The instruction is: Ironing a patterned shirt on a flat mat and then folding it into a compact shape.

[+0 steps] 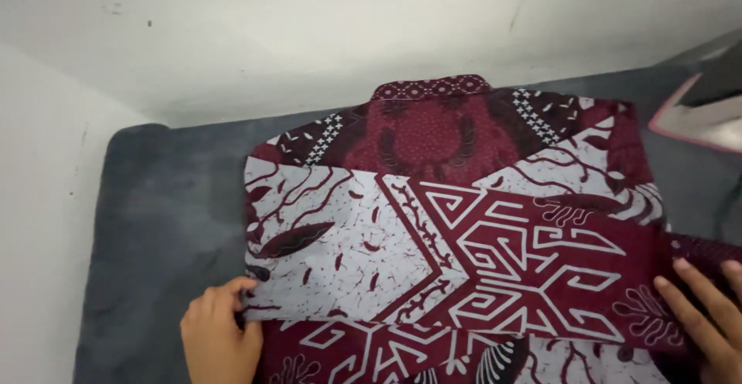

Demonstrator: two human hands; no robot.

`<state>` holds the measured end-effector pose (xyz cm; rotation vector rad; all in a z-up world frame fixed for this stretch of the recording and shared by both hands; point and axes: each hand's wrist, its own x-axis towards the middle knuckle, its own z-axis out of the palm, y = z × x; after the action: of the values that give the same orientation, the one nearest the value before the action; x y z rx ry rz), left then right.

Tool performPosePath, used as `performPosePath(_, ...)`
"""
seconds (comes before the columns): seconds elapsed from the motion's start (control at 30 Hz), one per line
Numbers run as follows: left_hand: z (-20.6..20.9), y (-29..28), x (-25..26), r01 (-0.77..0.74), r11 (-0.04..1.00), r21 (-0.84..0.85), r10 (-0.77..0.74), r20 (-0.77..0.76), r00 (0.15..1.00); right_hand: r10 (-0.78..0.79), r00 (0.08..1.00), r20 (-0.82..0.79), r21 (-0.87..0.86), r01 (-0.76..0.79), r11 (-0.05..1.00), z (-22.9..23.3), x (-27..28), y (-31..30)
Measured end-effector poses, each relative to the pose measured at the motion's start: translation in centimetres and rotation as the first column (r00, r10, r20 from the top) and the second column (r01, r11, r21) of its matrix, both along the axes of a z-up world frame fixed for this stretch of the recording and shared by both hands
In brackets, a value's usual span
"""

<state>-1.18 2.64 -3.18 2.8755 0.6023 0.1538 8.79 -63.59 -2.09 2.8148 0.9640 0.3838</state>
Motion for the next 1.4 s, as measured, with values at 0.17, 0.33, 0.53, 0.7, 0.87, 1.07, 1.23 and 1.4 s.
performPosePath(0.17, -0.8, 0.6, -0.5, 0.019, 0.997, 0.075, -0.021, 0.033, 0.999, -0.158, 0.987, 0.006, 0.136, 0.156, 0.978, 0.7, -2.3, 2.8)
performPosePath(0.33, -1.5, 2.3, -0.8, 0.049, 0.982, 0.181, -0.036, -0.072, 0.997, -0.1, 0.994, -0.042, 0.043, 0.102, 0.994, 2.4, -2.1, 2.5)
performPosePath(0.53, -1.3, 8.5, 0.4, 0.031, 0.984, -0.175, -0.131, -0.596, 0.792, -0.175, 0.885, -0.431, 0.038, 0.211, 0.977, 3.4, -1.2, -0.9)
performPosePath(0.7, 4.3, -0.6, 3.5, 0.214, 0.976, 0.027, -0.206, -0.17, 0.964, -0.267, 0.792, -0.549, 0.379, 0.52, 0.765, 3.9, 0.4, -2.1)
performPosePath(0.87, 9.7, -12.4, 10.0, 0.576, 0.817, -0.026, -0.573, -0.143, 0.807, -0.227, 0.891, -0.394, 0.586, 0.434, 0.685, -0.8, 1.4, -9.1)
performPosePath(1.07, 11.0, -26.2, 13.1, 0.792, 0.492, -0.361, -0.852, -0.384, 0.355, -0.405, 0.786, -0.467, 0.676, 0.613, 0.41, 6.1, 8.6, -3.6)
performPosePath(1.23, 8.5, -34.8, 13.9, 0.953, 0.203, -0.227, -0.979, -0.063, 0.193, -0.237, 0.839, -0.49, 0.859, 0.512, 0.034, 6.0, 17.5, -0.9)
performPosePath(1.4, 4.6, -39.7, 13.8, 0.976, 0.198, -0.087, -0.968, 0.141, 0.209, -0.372, 0.775, -0.511, 0.859, 0.482, -0.175, 3.8, 22.2, -2.5)
